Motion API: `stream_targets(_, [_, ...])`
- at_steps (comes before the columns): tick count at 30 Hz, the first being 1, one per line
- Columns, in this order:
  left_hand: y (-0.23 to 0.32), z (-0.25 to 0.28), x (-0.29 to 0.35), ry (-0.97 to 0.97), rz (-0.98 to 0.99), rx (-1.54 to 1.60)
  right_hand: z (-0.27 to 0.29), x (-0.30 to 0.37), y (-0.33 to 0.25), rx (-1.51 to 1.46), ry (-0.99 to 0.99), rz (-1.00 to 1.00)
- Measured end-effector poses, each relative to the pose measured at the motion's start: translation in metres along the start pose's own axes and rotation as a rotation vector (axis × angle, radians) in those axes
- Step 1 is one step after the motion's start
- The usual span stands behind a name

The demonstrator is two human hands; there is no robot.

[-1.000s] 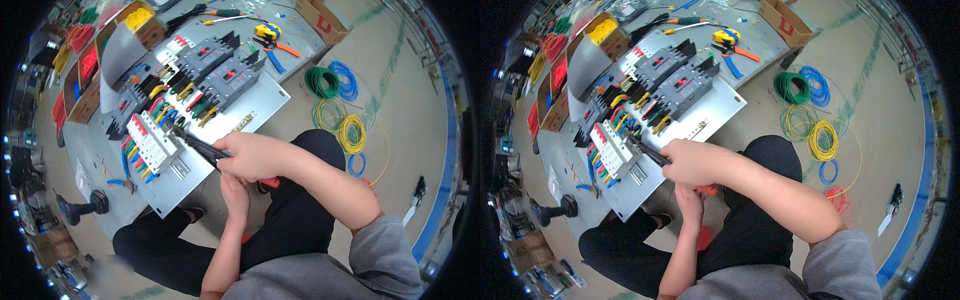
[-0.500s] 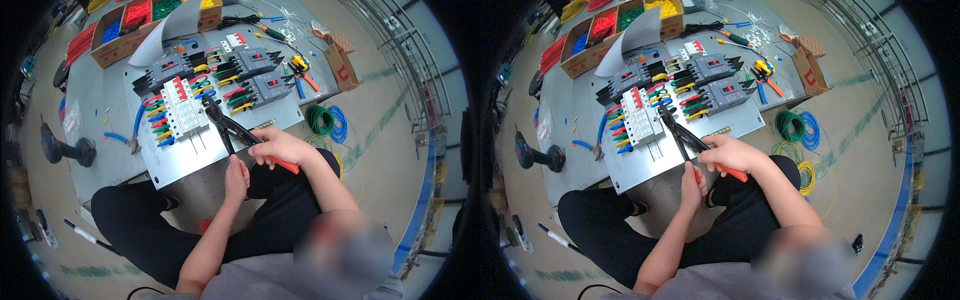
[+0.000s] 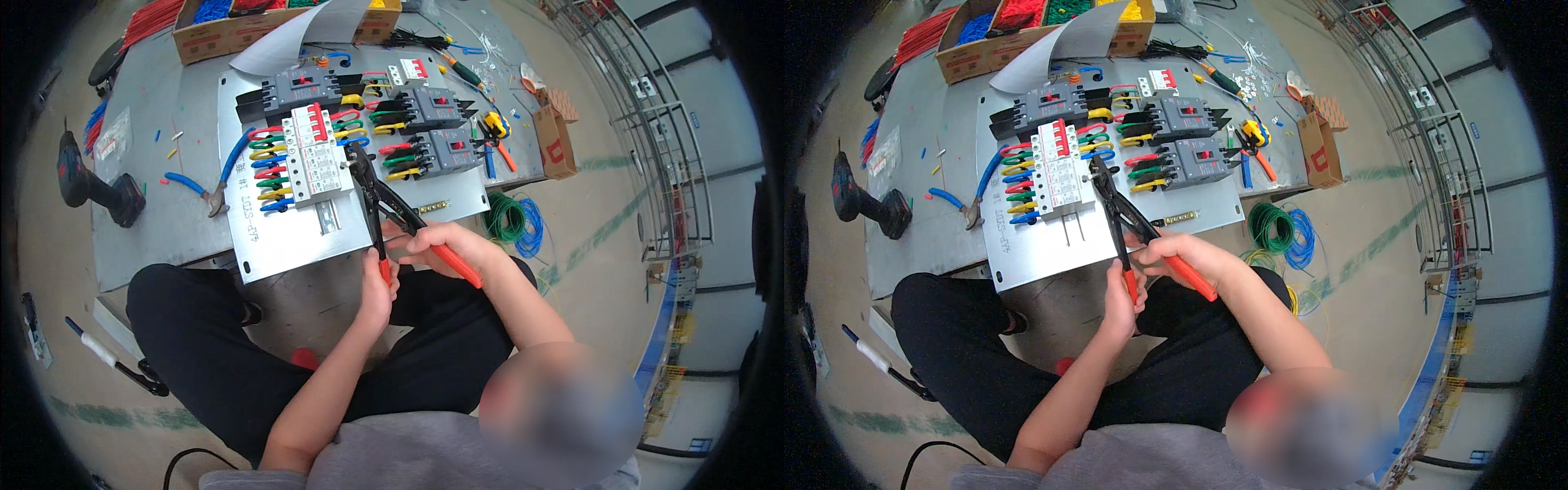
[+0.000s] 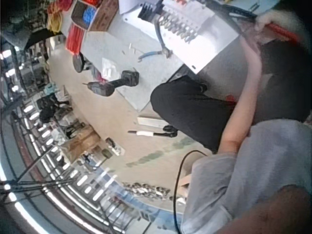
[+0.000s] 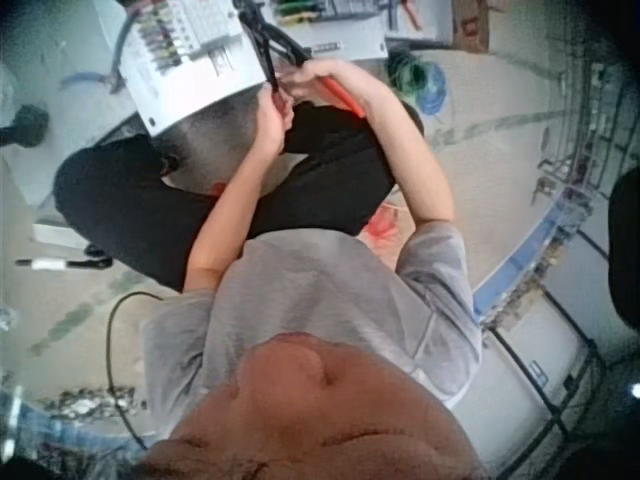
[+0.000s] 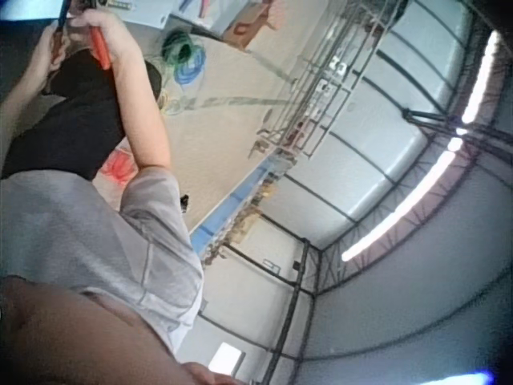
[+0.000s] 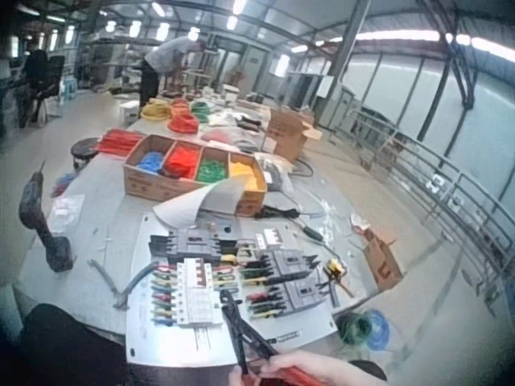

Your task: The person sits on the floor and wires an electrical panel by stripping wire ends, inserting them into terminal blocks, and tightening screws. They use pliers and a screwdriver to secure multiple colored wires into the panel.

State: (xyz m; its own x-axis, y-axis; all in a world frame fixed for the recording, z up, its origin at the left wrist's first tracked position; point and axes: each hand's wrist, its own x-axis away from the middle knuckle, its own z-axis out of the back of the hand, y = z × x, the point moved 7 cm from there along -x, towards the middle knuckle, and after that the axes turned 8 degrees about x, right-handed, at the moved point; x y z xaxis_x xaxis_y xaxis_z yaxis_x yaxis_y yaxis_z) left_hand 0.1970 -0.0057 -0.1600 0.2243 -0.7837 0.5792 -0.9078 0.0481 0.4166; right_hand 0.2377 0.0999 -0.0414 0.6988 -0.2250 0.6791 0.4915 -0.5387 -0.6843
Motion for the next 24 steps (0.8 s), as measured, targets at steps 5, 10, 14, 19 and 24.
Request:
stream_targets(5, [0.006,0.007,0.002,0.145,0.038,0.054,-0.004,-0.006,0.01,-0.113,-0.025,-0.046])
stream_targets(10, [0.006,0.015,0.001,0.143,0.102,0.188,-0.008,-0.006,0.016,-0.18,0.014,-0.056])
stream_targets(14, [0.017,0.002,0.009,0.037,0.157,0.194,-0.009,-0.004,0.02,-0.174,0.052,-0.147])
stream_targets(19, [0.0,0.018,0.002,0.122,0.128,0.248,-0.013,-0.014,0.02,-0.231,-0.048,-0.017])
stream_targets(24, [0.008,0.013,0.009,0.216,0.003,0.05,-0.003,-0.025,0.028,-0.23,-0.076,0.035])
